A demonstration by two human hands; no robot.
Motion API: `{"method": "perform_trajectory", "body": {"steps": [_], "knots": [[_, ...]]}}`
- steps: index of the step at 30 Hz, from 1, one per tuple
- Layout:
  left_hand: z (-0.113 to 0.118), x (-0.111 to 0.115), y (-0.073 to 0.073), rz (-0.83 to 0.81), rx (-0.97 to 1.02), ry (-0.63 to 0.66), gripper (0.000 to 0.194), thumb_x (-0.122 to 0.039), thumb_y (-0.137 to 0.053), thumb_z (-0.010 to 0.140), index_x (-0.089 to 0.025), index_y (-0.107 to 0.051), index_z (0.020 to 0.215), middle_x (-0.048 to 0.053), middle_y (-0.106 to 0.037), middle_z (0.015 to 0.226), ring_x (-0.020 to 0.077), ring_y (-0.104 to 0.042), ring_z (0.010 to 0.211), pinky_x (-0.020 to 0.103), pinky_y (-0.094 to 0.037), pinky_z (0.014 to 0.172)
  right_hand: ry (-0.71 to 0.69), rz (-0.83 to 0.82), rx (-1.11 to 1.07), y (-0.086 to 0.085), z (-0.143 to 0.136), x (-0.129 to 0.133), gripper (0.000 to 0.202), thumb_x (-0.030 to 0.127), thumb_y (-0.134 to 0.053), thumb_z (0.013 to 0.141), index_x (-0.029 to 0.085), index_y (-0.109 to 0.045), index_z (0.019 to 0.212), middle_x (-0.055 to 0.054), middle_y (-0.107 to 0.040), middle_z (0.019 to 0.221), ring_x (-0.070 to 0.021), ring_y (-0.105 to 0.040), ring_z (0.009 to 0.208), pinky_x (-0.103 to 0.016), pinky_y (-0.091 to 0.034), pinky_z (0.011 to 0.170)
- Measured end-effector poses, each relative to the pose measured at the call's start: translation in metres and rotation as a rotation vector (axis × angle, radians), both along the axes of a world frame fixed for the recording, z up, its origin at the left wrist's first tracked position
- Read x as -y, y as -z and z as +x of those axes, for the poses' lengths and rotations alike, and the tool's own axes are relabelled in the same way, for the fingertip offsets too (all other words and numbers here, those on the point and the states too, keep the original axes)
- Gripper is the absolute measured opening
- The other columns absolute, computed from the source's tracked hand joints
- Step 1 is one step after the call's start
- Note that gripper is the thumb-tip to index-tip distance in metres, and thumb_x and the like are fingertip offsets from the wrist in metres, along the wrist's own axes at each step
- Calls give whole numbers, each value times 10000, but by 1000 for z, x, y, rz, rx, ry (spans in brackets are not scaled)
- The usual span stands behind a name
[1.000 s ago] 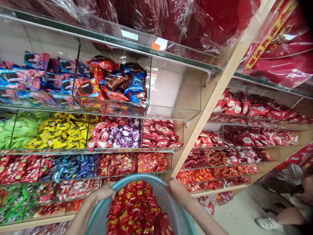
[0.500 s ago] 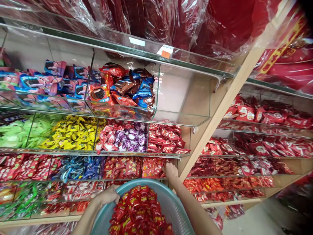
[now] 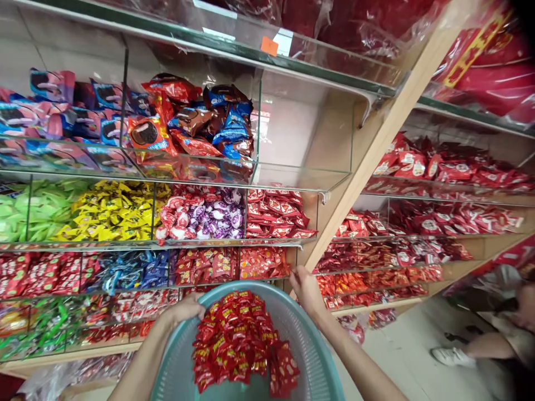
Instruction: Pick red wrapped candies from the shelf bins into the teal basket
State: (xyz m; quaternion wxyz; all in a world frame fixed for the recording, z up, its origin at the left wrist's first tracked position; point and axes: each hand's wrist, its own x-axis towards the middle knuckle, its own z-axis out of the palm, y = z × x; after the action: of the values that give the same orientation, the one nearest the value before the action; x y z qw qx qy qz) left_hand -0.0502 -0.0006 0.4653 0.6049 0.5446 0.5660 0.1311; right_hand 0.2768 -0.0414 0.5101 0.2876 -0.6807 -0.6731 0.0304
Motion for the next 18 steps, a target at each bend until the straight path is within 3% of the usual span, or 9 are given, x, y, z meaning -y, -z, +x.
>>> {"method": "perform_trajectory", "body": {"steps": [4, 8, 13, 18], "knots": [[0, 1, -3, 21, -9, 26, 402, -107, -442, 445, -147, -566, 826, -53, -497, 431, 124, -453, 354, 234, -401, 366, -208, -25, -194, 4, 0, 58, 195, 260, -321, 846, 169, -493, 826, -58, -572, 872, -132, -544, 759, -226, -421, 682], [-3, -2, 0, 37, -11, 50, 348, -110, -440, 454, -152, -552, 781, -46, -516, 467, 122, -461, 374, 224, -391, 367, -345, -110, -191, 4, -4, 98, 242, 226, -311, 853, 207, -541, 928, -59, -499, 1150, -137, -509, 1000, -244, -401, 846], [-5, -8, 10, 50, 7, 46, 284, -114, -442, 447, -158, -521, 716, -56, -498, 460, 113, -446, 378, 207, -370, 362, -275, -89, -192, -6, -5, 111, 278, 235, -279, 870, 202, -528, 989, -71, -455, 1203, -153, -453, 1092, -276, -373, 913], [-2, -4, 5, 20, 7, 30, 278, -120, -432, 439, -158, -518, 700, -48, -504, 453, 116, -444, 367, 216, -379, 370, -434, -253, -136, 4, -3, 119, 237, 198, -284, 870, 189, -518, 899, -72, -507, 1095, -143, -518, 960, -258, -418, 826]]}}
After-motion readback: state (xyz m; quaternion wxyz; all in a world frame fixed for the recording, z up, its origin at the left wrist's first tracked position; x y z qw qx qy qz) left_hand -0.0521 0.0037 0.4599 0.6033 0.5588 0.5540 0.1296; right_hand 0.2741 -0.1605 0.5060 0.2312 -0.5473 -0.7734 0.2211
